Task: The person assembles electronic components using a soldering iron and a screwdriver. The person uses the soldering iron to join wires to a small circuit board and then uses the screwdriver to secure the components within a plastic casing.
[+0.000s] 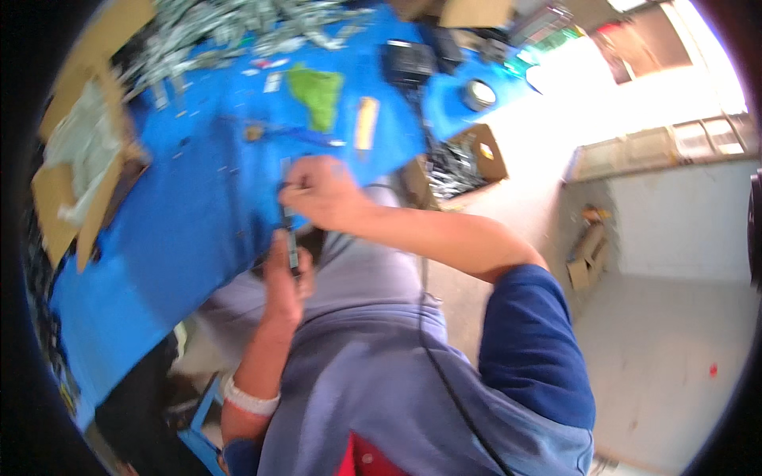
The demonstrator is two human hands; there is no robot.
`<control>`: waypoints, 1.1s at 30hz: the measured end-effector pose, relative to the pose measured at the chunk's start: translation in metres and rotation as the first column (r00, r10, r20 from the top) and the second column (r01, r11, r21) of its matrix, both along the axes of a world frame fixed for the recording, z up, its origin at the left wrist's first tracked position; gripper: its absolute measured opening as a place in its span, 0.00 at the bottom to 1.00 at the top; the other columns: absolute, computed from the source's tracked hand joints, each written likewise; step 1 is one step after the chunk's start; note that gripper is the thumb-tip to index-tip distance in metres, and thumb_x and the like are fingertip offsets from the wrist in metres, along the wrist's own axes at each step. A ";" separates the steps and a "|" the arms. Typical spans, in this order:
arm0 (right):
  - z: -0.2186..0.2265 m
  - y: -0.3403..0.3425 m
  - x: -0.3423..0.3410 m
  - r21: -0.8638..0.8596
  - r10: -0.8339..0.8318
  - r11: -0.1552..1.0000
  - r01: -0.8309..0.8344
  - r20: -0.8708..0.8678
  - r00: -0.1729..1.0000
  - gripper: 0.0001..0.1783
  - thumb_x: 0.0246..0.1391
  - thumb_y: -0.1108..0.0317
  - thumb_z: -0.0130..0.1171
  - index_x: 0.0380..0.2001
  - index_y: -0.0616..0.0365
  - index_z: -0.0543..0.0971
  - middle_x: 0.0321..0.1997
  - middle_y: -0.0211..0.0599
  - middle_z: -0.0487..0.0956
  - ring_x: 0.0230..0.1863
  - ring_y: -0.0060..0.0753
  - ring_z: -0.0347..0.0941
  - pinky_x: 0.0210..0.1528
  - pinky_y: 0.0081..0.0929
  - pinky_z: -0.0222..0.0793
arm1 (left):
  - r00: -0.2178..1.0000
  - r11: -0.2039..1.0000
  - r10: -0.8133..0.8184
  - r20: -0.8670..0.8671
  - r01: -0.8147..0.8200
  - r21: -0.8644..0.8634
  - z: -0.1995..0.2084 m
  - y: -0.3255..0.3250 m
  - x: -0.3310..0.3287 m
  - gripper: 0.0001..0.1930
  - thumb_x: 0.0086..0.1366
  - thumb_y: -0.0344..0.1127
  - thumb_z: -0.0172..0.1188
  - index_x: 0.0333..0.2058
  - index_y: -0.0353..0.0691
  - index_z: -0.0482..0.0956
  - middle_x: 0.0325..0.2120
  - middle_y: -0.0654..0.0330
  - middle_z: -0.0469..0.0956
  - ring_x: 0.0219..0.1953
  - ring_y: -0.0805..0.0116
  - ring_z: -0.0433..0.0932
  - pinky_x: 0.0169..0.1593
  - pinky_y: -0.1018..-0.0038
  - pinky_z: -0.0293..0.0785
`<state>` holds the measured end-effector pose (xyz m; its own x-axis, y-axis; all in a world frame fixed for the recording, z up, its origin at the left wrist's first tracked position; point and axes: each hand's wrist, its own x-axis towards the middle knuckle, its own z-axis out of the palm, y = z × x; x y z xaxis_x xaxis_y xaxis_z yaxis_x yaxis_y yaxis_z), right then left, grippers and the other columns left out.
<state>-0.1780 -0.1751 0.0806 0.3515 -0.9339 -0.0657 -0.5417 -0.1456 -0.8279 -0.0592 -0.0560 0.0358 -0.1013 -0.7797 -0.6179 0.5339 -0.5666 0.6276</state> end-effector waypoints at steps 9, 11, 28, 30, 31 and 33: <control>-0.009 0.003 0.001 0.034 0.001 0.999 -0.009 0.212 0.977 0.03 0.45 0.76 0.55 0.20 0.62 0.73 0.18 0.24 0.69 0.23 0.14 0.63 0.24 0.17 0.60 | 0.992 0.993 -0.104 -0.065 0.100 -0.063 0.014 -0.001 0.001 0.31 0.63 0.65 0.43 0.15 0.44 0.63 0.07 0.66 0.58 0.08 0.76 0.55 0.14 0.77 0.47; 0.001 0.006 0.002 0.024 0.005 1.000 -0.008 0.154 0.988 0.03 0.45 0.77 0.54 0.20 0.62 0.73 0.19 0.24 0.69 0.23 0.14 0.62 0.24 0.16 0.59 | 0.992 0.997 -0.077 -0.102 0.074 -0.026 0.017 0.001 0.007 0.31 0.62 0.66 0.44 0.15 0.43 0.63 0.06 0.65 0.58 0.07 0.76 0.53 0.13 0.77 0.46; -0.007 0.001 0.002 -0.320 0.196 0.924 -0.209 -0.072 0.978 0.03 0.39 0.81 0.54 0.22 0.63 0.73 0.19 0.34 0.70 0.19 0.24 0.63 0.22 0.23 0.59 | 0.994 0.999 -0.044 -0.100 0.042 -0.028 0.002 0.002 -0.005 0.34 0.56 0.74 0.44 0.13 0.47 0.56 0.06 0.69 0.52 0.07 0.77 0.52 0.12 0.76 0.47; -0.006 0.000 0.000 -0.378 0.248 0.887 -0.265 -0.095 0.964 0.03 0.39 0.81 0.53 0.22 0.63 0.72 0.20 0.38 0.70 0.19 0.29 0.65 0.22 0.26 0.60 | 0.989 0.998 -0.060 -0.133 0.057 -0.022 0.001 0.002 -0.005 0.34 0.56 0.74 0.44 0.13 0.48 0.56 0.05 0.70 0.52 0.07 0.78 0.51 0.13 0.76 0.45; -0.006 0.001 -0.002 -0.400 0.269 0.867 -0.298 -0.129 0.955 0.04 0.39 0.81 0.53 0.22 0.64 0.72 0.21 0.41 0.69 0.20 0.37 0.66 0.22 0.30 0.61 | 0.988 0.998 -0.068 -0.141 0.067 -0.013 0.003 0.002 -0.005 0.34 0.56 0.73 0.44 0.13 0.48 0.56 0.05 0.70 0.52 0.07 0.78 0.50 0.13 0.76 0.44; -0.004 -0.001 -0.007 -0.479 0.331 0.792 -0.378 -0.183 0.926 0.05 0.39 0.81 0.52 0.24 0.64 0.72 0.22 0.43 0.70 0.21 0.42 0.67 0.23 0.32 0.62 | 0.980 0.995 -0.100 -0.173 0.099 -0.015 0.005 0.003 -0.003 0.34 0.57 0.73 0.43 0.12 0.48 0.56 0.05 0.70 0.52 0.07 0.78 0.50 0.13 0.77 0.43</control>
